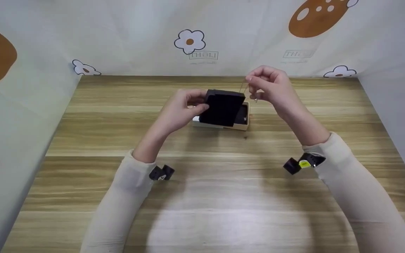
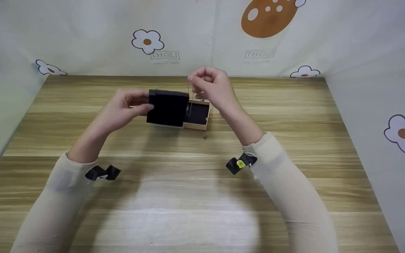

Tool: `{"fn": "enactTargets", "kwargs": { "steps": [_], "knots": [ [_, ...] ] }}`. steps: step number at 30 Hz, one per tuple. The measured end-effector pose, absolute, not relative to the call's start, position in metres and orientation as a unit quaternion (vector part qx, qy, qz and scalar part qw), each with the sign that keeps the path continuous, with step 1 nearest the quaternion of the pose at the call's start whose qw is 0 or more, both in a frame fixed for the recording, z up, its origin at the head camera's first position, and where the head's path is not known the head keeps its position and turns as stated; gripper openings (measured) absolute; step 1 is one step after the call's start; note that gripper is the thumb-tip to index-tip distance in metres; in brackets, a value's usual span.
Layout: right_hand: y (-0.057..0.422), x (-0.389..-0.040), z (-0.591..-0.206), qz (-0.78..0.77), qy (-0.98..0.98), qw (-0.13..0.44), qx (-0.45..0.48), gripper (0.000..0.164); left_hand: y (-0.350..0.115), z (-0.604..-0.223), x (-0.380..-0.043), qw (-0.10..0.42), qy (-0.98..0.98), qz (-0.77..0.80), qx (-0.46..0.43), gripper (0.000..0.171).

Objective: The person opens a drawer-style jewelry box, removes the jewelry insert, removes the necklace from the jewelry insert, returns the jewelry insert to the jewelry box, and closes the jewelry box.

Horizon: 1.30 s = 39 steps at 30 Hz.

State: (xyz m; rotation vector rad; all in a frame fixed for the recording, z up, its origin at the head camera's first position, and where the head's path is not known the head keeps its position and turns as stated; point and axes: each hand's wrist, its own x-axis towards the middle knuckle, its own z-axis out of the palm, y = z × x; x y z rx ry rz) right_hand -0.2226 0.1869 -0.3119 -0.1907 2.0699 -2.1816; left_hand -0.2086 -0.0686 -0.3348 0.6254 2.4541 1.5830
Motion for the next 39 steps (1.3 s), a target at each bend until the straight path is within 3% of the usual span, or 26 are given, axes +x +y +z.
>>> {"fn": "enactTargets", "kwargs": {
  "steps": [23,39],
  "knots": [
    [0.227,-0.225,-0.294,-0.826,0.549,0.125,-0.021,0.015,-0.066,-0.34,-0.212,0.077,0.816,0.529,0.22,0.026],
    [0.274,-0.241,-0.291,-0.841,0.531,0.095,0.045,0.011,-0.062,-0.342,-0.213,0.082,0.815,0.531,0.217,0.026]
  ]
}}
